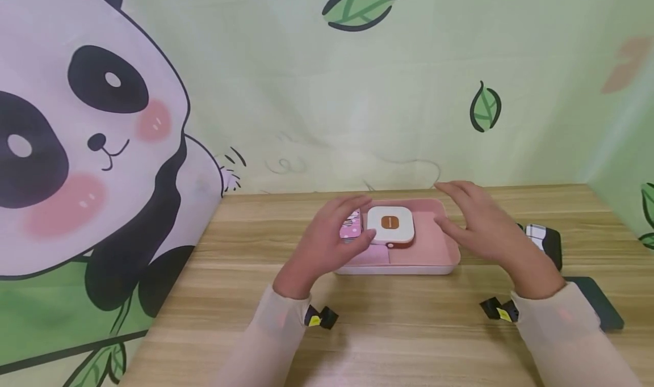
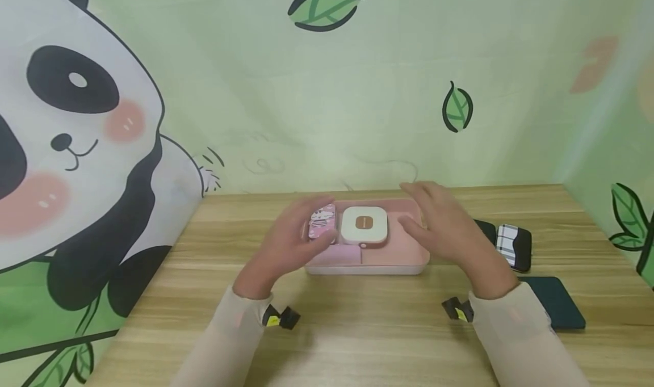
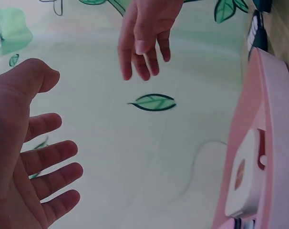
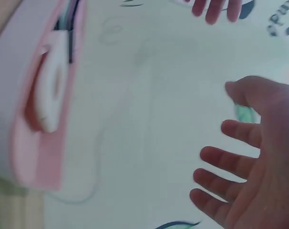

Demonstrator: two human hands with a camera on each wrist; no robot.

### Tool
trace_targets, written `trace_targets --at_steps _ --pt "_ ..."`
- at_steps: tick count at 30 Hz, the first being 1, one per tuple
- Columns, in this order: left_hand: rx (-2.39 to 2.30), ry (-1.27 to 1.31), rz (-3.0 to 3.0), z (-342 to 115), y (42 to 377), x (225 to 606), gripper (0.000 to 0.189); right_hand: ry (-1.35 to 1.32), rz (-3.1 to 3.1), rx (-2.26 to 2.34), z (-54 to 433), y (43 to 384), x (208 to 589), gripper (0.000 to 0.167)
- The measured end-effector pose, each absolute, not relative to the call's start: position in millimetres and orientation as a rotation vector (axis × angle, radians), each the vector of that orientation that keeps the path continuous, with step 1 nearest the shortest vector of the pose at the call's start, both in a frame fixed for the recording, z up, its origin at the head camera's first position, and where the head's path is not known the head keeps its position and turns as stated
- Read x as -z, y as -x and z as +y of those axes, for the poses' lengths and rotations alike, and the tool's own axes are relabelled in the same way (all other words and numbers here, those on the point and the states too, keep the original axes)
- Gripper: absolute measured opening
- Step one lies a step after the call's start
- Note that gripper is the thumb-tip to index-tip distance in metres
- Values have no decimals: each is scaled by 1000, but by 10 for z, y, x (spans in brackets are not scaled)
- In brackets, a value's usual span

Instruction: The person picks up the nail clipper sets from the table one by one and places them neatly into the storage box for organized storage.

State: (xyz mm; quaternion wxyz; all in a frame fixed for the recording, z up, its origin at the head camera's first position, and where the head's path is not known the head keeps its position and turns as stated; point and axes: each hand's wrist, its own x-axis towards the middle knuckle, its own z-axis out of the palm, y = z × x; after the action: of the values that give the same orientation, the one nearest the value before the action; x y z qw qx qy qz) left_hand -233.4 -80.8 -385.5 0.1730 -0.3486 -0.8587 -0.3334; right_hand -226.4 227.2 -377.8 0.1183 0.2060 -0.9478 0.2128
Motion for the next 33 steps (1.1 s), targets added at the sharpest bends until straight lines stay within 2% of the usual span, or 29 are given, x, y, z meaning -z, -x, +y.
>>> trace_targets --at_steps 7,11,20,33 --pt "920 1078 -2273 -805 2215 3693 57 -791 -2437 -615 2226 2048 3566 68" --pt "899 1135 -2196 -793 2154 3618 59 -876 -2289 -605 2197 1941 3472 63" --pt "887 1214 -2062 -819 1962 3451 57 -967 -2109 -610 2112 1705 3307 77" --pt "865 1226 -2005 -830 1842 3431 57 -1049 -2047 -631 2060 1569 3262 78"
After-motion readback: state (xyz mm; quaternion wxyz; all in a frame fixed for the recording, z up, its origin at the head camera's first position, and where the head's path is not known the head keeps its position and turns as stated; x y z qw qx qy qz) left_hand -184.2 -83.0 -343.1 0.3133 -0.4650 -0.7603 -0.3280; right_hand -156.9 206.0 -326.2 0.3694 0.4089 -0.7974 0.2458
